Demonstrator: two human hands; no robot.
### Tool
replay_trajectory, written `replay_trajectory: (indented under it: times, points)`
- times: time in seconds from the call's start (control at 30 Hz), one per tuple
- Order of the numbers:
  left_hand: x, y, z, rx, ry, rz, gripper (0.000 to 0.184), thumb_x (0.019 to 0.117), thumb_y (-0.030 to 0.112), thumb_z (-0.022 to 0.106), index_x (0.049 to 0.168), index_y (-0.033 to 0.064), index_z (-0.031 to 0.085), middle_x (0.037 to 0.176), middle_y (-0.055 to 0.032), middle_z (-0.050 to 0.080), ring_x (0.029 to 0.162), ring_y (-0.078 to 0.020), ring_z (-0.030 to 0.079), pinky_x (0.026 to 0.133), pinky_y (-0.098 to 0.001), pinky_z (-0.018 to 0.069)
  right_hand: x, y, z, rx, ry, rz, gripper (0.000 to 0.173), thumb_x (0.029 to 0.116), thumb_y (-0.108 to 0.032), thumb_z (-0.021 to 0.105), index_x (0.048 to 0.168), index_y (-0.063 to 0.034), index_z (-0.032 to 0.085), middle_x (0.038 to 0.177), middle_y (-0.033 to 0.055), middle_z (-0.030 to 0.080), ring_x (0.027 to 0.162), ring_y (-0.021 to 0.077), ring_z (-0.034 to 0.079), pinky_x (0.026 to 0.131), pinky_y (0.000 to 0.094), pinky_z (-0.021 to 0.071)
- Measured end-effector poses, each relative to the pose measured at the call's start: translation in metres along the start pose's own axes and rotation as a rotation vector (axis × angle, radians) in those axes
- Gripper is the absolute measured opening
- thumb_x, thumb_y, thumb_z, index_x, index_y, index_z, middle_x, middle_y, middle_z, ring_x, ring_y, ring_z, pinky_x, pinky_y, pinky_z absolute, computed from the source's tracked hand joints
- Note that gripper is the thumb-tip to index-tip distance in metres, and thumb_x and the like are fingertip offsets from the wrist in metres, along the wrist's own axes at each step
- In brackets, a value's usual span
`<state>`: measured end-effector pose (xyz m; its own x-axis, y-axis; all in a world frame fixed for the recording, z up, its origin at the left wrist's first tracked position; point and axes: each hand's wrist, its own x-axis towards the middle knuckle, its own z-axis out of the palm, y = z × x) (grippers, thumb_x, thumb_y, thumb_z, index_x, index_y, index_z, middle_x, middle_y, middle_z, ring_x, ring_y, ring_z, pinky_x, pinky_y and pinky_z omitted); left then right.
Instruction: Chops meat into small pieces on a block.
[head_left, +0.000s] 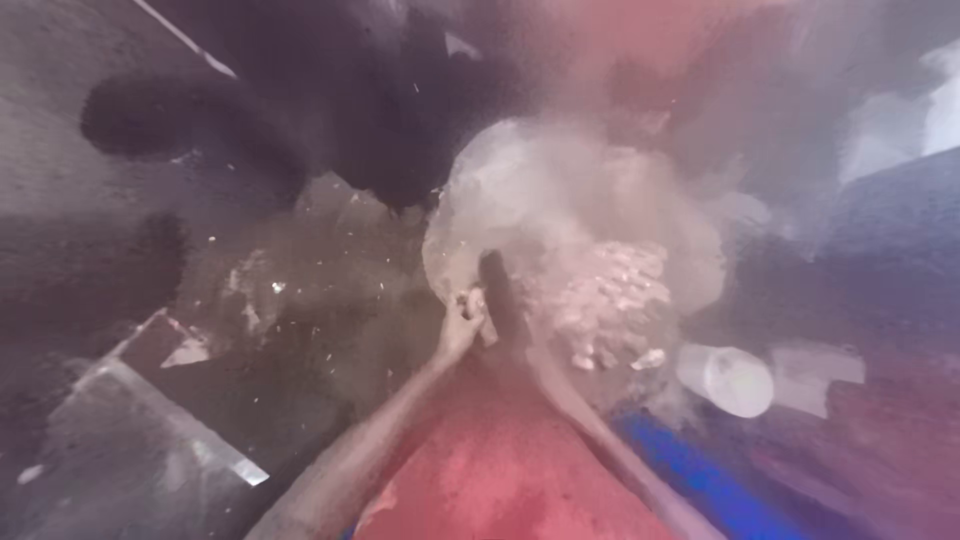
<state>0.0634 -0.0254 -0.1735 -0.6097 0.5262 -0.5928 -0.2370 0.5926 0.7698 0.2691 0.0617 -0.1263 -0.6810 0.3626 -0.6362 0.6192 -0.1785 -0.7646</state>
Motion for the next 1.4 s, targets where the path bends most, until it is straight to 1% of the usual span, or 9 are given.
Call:
replay_trajectory:
  times: [0.13,0.27,0.33,0.5,0.67,0.77,1.07,1.23,1.4]
  points:
    - [0.001,-0.002,0.0,-0.077,0.021,-0.004,0.059,0.0969,0.016,0.068,0.146,0.0039,0.038,0.11,-0.0166,0.069,0.094,-0.0204,0.069,0.085,-0.0386,0.0584,-0.057,0.033,-0.027,-0.066,-0.106,0.09,0.046,0.1121,-0.029,0.034,0.126,0.0051,0.062,0.112,0.0143,0.067,0.103,0.0133,0.063,0.097,0.0333,0.0517]
    - [0.005,-0.002,-0.005,-0.204,-0.014,0.007,0.054,0.0995,0.023,0.066,0.143,0.0035,0.041,0.111,-0.0155,0.067,0.095,-0.0189,0.068,0.085,-0.0376,0.058,-0.077,0.043,-0.054,-0.103,-0.133,0.183,0.048,0.1103,-0.042,0.032,0.123,-0.0105,0.067,0.111,0.0016,0.069,0.104,0.0063,0.064,0.095,0.031,0.0526]
    - [0.003,-0.005,-0.011,-0.142,-0.041,0.034,0.058,0.0987,0.028,0.067,0.145,0.0061,0.04,0.113,-0.0141,0.068,0.098,-0.0178,0.068,0.087,-0.0372,0.0584,-0.07,0.026,-0.048,-0.146,-0.051,0.077,0.052,0.1103,-0.045,0.032,0.138,-0.0119,0.061,0.13,0.0034,0.068,0.12,0.0089,0.062,0.107,0.0339,0.0502]
    - [0.0,-0.004,-0.018,-0.039,-0.052,-0.004,0.058,0.0968,0.02,0.068,0.144,0.0041,0.039,0.108,-0.0142,0.068,0.093,-0.0187,0.069,0.084,-0.0376,0.0581,-0.038,-0.039,-0.019,-0.185,0.256,-0.155,0.06,0.1066,-0.046,0.036,0.143,-0.0003,0.05,0.102,0.0094,0.066,0.085,0.0135,0.064,0.079,0.0338,0.057]
    - [0.0,0.001,-0.019,-0.066,-0.053,-0.022,0.057,0.0991,0.016,0.066,0.146,0.0032,0.038,0.115,-0.0171,0.065,0.096,-0.02,0.068,0.083,-0.0374,0.0584,-0.027,-0.013,-0.021,-0.391,0.09,-0.064,0.053,0.1075,-0.041,0.043,0.139,-0.0012,0.056,0.114,0.0173,0.068,0.101,0.0258,0.068,0.094,0.0459,0.0556]
    - [-0.007,0.002,-0.025,-0.097,-0.047,-0.048,0.053,0.098,0.014,0.066,0.143,0.0046,0.039,0.105,-0.0135,0.067,0.082,-0.0172,0.068,0.068,-0.034,0.0588,-0.029,-0.014,-0.021,-0.447,-0.039,0.033,0.049,0.1109,-0.031,0.04,0.149,-0.0025,0.049,0.14,0.0198,0.06,0.126,0.0296,0.061,0.11,0.0476,0.0462]
    - [-0.041,-0.018,-0.05,-0.048,-0.244,-0.142,0.051,0.1028,0.031,0.062,0.143,0.0067,0.044,0.115,-0.0112,0.065,0.088,-0.0131,0.066,0.075,-0.0321,0.0574,-0.024,-0.063,-0.004,-0.351,0.187,-0.206,0.064,0.1016,-0.054,0.044,0.141,-0.0052,0.055,0.107,0.0098,0.07,0.092,0.0156,0.068,0.085,0.0403,0.058]
    - [-0.048,-0.037,-0.036,-0.167,-0.256,-0.176,0.051,0.1016,0.03,0.062,0.143,0.0069,0.042,0.103,-0.0114,0.068,0.077,-0.0166,0.067,0.066,-0.0334,0.0585,0.024,-0.004,0.0,-0.709,0.159,0.01,0.064,0.1043,-0.058,0.04,0.143,-0.0095,0.055,0.123,0.0179,0.068,0.113,0.0339,0.067,0.1,0.0572,0.0519]
    - [-0.053,-0.042,-0.032,-0.243,-0.255,-0.207,0.052,0.1017,0.03,0.061,0.146,0.0076,0.043,0.118,-0.0134,0.066,0.094,-0.02,0.069,0.076,-0.038,0.061,-0.005,-0.049,0.004,-0.444,0.126,-0.156,0.061,0.1046,-0.053,0.039,0.144,-0.0099,0.055,0.119,0.0132,0.068,0.105,0.022,0.067,0.094,0.0457,0.0555]
